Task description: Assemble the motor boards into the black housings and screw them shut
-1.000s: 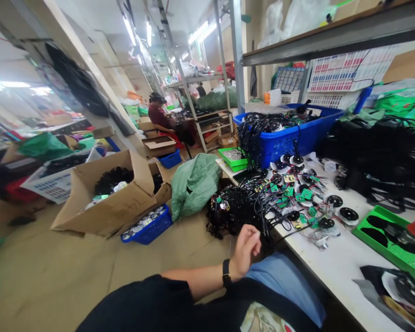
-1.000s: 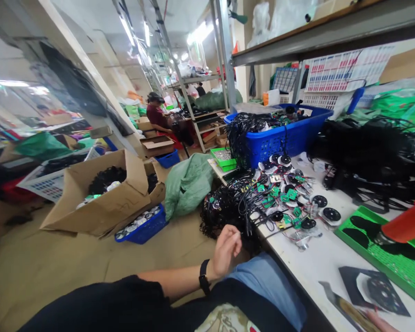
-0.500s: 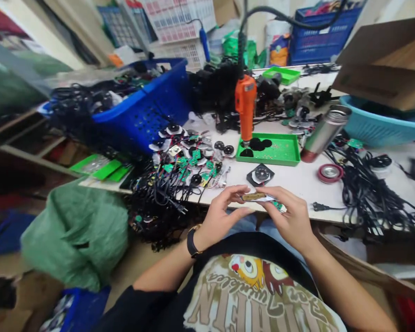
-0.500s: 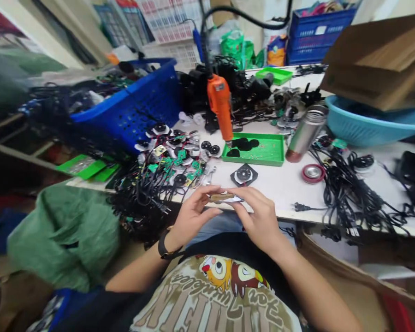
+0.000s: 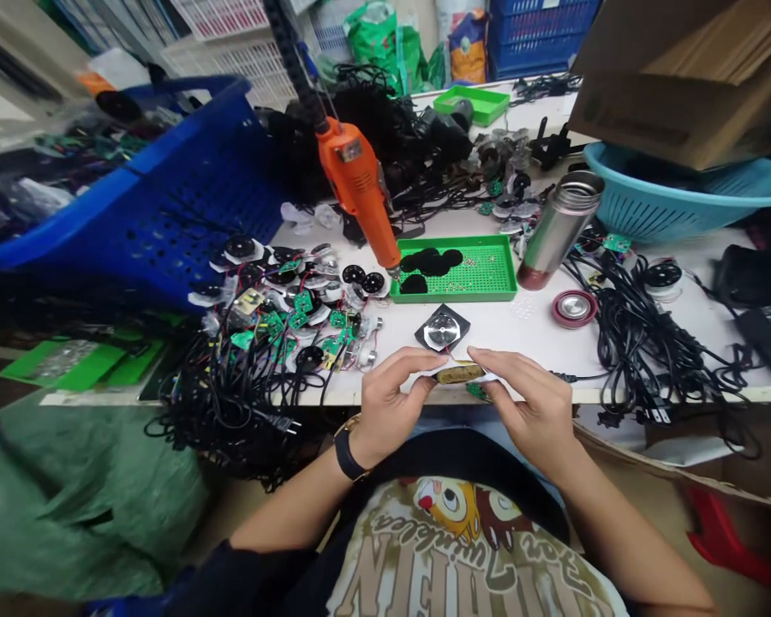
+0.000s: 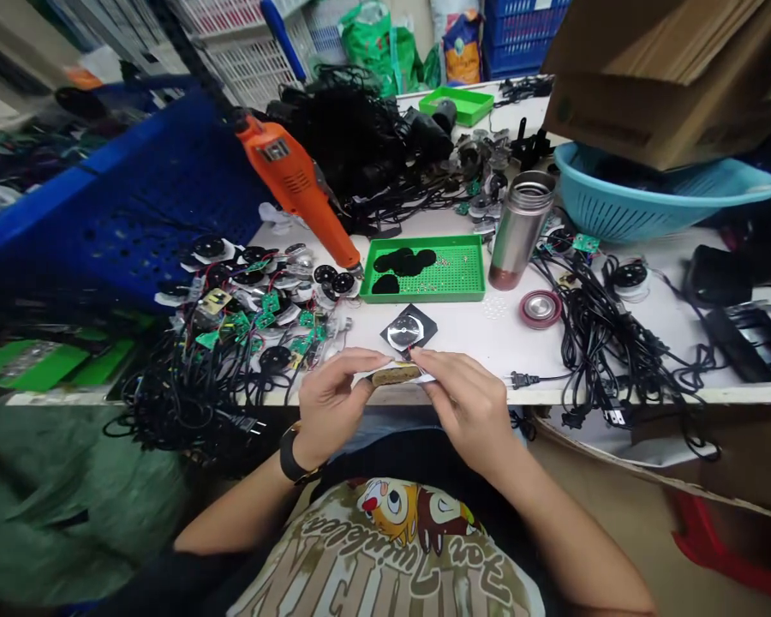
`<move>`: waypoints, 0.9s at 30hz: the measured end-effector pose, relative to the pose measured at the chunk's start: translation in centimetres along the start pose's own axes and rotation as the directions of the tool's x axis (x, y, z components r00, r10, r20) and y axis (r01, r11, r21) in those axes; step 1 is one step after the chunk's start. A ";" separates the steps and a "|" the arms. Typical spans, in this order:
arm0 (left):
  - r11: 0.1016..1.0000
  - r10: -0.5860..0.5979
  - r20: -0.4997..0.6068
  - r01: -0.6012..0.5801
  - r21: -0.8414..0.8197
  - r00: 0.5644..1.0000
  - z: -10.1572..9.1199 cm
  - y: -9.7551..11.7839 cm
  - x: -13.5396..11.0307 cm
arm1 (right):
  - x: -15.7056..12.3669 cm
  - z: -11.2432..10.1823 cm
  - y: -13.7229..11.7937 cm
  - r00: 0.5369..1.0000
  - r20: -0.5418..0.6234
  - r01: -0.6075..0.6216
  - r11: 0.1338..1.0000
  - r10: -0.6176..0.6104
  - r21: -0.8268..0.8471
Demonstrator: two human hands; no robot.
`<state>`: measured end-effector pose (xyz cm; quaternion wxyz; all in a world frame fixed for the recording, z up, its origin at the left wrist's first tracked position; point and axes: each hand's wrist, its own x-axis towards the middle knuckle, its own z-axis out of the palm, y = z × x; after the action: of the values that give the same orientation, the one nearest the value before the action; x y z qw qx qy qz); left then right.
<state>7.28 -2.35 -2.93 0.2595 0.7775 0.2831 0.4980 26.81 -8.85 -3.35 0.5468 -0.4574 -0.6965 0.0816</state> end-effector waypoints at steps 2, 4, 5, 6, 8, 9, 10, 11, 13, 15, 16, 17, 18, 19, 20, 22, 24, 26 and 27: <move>1.000 0.008 0.002 -0.008 -0.013 1.000 0.4 -0.4 0.2 | 0.3 -0.2 0.3 1.000 -0.002 0.014 1.000 -0.014 -0.018; 0.999 0.021 0.005 -0.021 -0.037 1.000 0.8 -0.8 0.5 | 0.6 -0.3 0.5 1.000 -0.002 0.016 0.999 -0.016 -0.041; 0.998 0.036 0.008 -0.035 -0.048 0.999 0.9 -1.0 0.6 | 0.7 -0.4 0.6 1.000 -0.002 0.015 0.999 -0.015 -0.052; 0.997 0.054 0.008 -0.054 -0.055 0.999 1.0 -1.2 0.8 | 0.8 -0.4 0.7 1.000 -0.002 0.014 0.998 -0.015 -0.059; 0.994 0.094 0.005 -0.094 -0.054 0.996 1.3 -1.4 1.2 | 0.9 -0.5 1.0 1.000 -0.001 0.015 0.998 -0.015 -0.059; 0.992 0.114 0.004 -0.114 -0.047 0.993 1.4 -1.4 1.5 | 1.0 -0.5 1.1 1.000 -0.004 0.019 0.998 -0.019 -0.054; 0.990 0.133 0.004 -0.132 -0.038 0.991 1.5 -1.5 1.7 | 1.1 -0.5 1.3 1.000 -0.010 0.027 0.999 -0.028 -0.048; 0.988 0.150 0.004 -0.150 -0.025 0.989 1.5 -1.5 1.9 | 1.1 -0.4 1.5 0.999 -0.019 0.040 0.998 -0.041 -0.040; 0.983 0.183 0.008 -0.183 -0.001 0.983 1.6 -1.7 2.3 | 1.2 -0.3 1.9 0.996 -0.043 0.073 0.997 -0.074 -0.038; 0.979 0.205 0.014 -0.206 0.010 0.979 1.7 -1.9 2.7 | 1.3 -0.1 2.3 0.993 -0.057 0.097 0.994 -0.100 -0.050; 0.978 0.210 0.014 -0.210 0.015 0.978 1.7 -2.1 2.9 | 1.3 -0.1 2.5 0.993 -0.058 0.104 0.993 -0.107 -0.059; 0.977 0.212 0.015 -0.212 0.019 0.977 1.7 -2.2 3.0 | 1.4 -0.1 2.6 0.992 -0.058 0.109 0.992 -0.113 -0.069; 0.977 0.212 0.017 -0.212 0.023 0.977 1.7 -2.3 3.1 | 1.4 -0.1 2.8 0.991 -0.059 0.112 0.991 -0.117 -0.078; 0.977 0.210 0.018 -0.211 0.027 0.978 1.7 -2.4 3.2 | 1.5 -0.1 2.9 0.991 -0.061 0.115 0.990 -0.121 -0.087; 0.978 0.208 0.020 -0.208 0.031 0.978 1.8 -2.5 3.2 | 1.5 -0.1 3.0 0.990 -0.063 0.118 0.989 -0.124 -0.095; 0.980 0.197 0.029 -0.198 0.035 0.980 1.9 -2.7 3.3 | 1.5 -0.1 3.2 0.989 -0.066 0.124 0.986 -0.132 -0.108; 0.980 0.195 0.031 -0.196 0.035 0.980 2.1 -2.7 3.4 | 1.4 -0.2 3.4 0.989 -0.066 0.126 0.985 -0.134 -0.116; 0.977 0.207 0.039 -0.208 0.043 0.978 2.2 -2.8 3.5 | 1.3 -0.2 3.6 0.988 -0.070 0.128 0.985 -0.137 -0.119; 0.975 0.214 0.045 -0.216 0.053 0.976 2.3 -2.8 3.6 | 1.2 -0.2 3.7 0.988 -0.072 0.129 0.984 -0.139 -0.123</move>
<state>10.10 1.82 -3.43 0.1872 0.8203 0.2062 0.4995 28.98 -5.96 -4.75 0.5509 -0.4437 -0.7067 -0.0152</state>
